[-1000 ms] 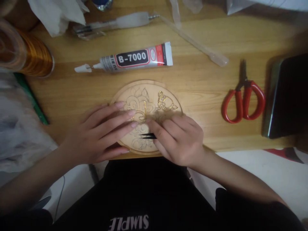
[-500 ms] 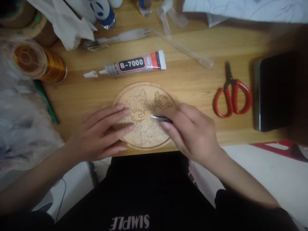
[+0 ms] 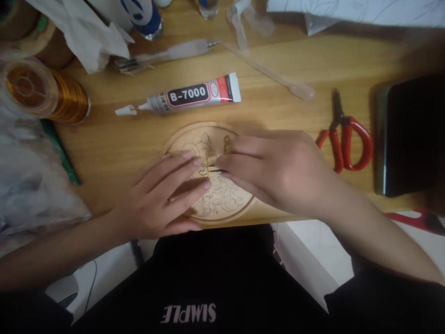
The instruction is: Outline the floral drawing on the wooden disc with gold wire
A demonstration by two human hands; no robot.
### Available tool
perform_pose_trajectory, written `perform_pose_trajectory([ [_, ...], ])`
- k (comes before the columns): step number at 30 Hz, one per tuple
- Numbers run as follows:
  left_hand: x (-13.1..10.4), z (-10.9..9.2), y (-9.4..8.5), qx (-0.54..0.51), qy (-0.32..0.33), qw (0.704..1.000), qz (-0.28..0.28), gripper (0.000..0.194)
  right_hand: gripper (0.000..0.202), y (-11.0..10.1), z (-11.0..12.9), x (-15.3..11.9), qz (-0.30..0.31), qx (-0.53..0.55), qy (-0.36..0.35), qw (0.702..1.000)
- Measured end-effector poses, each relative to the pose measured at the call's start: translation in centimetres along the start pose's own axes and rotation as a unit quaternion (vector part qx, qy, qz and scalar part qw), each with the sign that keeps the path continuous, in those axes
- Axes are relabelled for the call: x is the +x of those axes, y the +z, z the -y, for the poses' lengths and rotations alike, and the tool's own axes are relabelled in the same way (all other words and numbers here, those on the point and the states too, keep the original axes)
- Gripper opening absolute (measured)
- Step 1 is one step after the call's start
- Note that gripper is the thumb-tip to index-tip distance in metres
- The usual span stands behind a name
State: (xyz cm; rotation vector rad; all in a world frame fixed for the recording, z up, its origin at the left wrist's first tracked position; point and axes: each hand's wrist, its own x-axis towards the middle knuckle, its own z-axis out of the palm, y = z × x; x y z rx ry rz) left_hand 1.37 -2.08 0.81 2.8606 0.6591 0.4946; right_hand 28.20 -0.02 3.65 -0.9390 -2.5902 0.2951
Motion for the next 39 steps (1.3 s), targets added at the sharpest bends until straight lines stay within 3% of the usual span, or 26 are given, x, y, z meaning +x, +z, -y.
perform_pose_trajectory([
  [6, -0.2, -0.2, 0.4, -0.007, -0.018, 1.0, -0.008, 0.061, 0.012, 0.9, -1.0, 0.0, -0.001, 0.1, 0.017, 0.995],
  [11, 0.1, -0.1, -0.2, -0.003, -0.015, 0.999, 0.033, 0.062, 0.013, 1.2, -1.3, 0.0, 0.0, 0.093, -0.016, 0.996],
  [23, 0.2, -0.1, -0.1, -0.005, -0.027, 1.0, 0.013, 0.06, 0.001, 0.9, -0.1, 0.4, 0.009, 0.066, 0.01, 0.998],
  [39, 0.3, -0.2, -0.2, 0.009, -0.03, 0.999, 0.027, 0.054, 0.011, 1.1, -0.4, 0.2, 0.0, 0.092, 0.012, 0.996],
])
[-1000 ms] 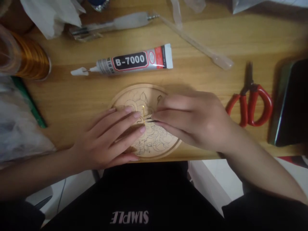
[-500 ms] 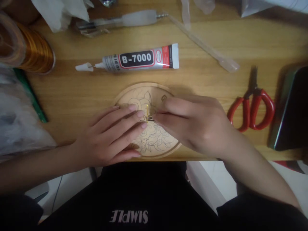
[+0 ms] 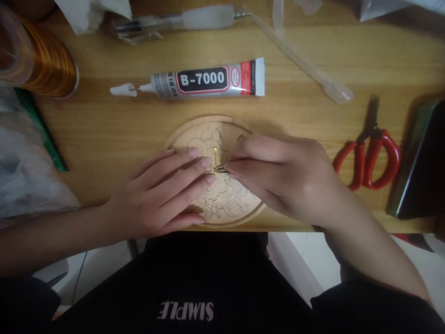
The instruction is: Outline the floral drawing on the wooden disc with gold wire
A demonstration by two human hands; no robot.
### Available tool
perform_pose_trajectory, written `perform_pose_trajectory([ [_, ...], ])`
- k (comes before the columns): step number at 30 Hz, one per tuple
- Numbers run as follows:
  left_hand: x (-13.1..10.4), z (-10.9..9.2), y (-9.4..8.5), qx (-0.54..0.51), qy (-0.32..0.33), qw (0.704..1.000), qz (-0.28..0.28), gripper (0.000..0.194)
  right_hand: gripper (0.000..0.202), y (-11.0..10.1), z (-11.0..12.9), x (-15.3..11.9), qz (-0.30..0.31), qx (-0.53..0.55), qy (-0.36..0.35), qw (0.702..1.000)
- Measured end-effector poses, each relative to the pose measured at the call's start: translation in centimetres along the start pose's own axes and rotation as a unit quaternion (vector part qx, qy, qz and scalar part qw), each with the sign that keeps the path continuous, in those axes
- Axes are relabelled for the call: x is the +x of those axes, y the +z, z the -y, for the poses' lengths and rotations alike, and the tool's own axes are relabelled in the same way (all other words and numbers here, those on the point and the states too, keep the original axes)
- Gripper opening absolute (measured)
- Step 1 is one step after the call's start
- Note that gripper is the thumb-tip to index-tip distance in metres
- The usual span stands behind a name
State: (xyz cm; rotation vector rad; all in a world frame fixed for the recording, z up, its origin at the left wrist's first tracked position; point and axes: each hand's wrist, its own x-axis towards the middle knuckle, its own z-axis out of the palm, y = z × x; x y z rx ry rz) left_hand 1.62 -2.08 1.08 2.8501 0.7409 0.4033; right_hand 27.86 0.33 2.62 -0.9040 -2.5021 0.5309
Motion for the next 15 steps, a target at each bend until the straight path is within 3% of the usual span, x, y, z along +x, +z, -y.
perform_pose_trajectory([
  [15, -0.07, 0.04, -0.13, -0.004, 0.004, 1.0, 0.01, 0.055, 0.013, 0.15, 0.05, -0.13, -0.002, -0.013, 0.015, 1.0],
])
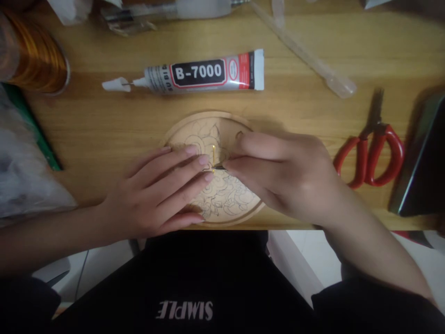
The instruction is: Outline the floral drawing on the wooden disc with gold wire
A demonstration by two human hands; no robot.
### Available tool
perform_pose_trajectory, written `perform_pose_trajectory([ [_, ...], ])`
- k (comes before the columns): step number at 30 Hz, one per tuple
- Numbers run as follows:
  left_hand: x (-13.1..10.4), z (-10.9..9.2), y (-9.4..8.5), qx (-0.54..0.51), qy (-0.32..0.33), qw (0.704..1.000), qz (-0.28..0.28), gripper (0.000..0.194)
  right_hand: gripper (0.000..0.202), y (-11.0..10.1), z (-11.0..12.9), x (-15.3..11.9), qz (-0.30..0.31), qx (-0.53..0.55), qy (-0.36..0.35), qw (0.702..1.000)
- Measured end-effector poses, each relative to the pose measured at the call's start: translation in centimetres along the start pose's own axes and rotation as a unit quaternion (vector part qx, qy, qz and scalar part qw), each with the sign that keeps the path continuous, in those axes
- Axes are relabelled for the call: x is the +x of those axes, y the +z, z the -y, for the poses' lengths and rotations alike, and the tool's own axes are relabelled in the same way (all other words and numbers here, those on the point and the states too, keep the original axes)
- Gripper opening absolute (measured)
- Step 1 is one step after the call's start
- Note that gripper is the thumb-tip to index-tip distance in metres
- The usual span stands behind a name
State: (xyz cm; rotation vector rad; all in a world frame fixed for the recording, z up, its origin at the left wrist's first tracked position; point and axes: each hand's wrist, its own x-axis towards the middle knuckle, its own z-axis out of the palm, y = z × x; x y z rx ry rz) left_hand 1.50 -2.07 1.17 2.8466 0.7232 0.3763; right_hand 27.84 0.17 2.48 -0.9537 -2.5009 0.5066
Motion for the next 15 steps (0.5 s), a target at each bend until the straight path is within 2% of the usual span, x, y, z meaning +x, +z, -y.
perform_pose_trajectory([
  [7, -0.01, -0.03, 0.14, 0.004, -0.001, 1.0, -0.002, 0.056, 0.011, 0.01, -0.1, -0.19, 0.0, -0.008, -0.004, 1.0],
  [15, 0.02, -0.03, 0.19, 0.001, 0.0, 1.0, -0.008, 0.055, 0.011, -0.18, -0.21, -0.16, 0.002, 0.037, 0.01, 0.999],
])
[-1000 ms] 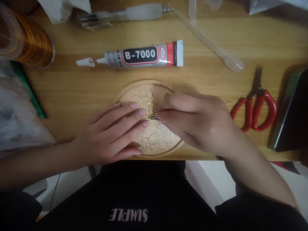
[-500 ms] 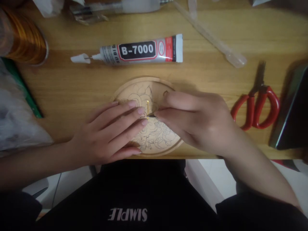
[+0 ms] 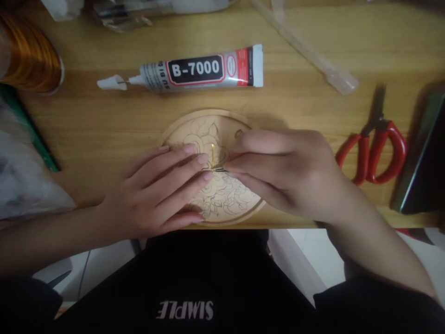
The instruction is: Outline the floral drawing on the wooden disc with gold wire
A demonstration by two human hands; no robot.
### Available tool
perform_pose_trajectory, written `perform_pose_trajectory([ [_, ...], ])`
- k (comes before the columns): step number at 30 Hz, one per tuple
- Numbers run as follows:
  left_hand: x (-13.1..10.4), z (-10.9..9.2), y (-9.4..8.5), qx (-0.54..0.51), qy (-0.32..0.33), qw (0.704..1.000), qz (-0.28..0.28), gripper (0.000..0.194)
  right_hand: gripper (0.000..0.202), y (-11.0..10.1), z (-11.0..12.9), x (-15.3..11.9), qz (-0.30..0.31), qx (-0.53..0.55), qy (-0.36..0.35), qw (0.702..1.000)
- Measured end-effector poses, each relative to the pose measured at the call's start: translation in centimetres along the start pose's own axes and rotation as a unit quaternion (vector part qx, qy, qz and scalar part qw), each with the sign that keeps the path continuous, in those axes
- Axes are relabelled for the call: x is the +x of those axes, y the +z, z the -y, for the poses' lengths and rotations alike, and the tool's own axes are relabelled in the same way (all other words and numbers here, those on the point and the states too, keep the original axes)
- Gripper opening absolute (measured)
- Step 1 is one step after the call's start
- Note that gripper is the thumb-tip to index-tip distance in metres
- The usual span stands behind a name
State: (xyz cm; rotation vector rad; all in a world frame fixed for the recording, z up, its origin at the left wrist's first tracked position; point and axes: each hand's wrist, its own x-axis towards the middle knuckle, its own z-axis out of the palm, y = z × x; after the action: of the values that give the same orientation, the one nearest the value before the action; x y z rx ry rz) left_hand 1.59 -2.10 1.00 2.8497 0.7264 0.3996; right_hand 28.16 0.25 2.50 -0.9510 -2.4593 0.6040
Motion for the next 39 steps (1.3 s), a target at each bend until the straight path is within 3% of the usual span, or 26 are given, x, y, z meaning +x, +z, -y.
perform_pose_trajectory([
  [16, 0.1, -0.06, -0.09, -0.004, -0.008, 1.0, -0.001, 0.052, 0.014, 0.36, 0.29, -0.37, 0.002, -0.039, 0.021, 0.999],
  [25, 0.01, -0.05, 0.14, -0.001, -0.004, 1.0, -0.008, 0.054, 0.015, 0.28, 0.13, -0.22, 0.008, -0.059, -0.014, 0.998],
  [39, 0.2, -0.02, 0.03, -0.005, -0.002, 1.0, -0.009, 0.052, 0.011, 0.14, 0.22, 0.01, 0.022, -0.018, -0.003, 1.0],
])
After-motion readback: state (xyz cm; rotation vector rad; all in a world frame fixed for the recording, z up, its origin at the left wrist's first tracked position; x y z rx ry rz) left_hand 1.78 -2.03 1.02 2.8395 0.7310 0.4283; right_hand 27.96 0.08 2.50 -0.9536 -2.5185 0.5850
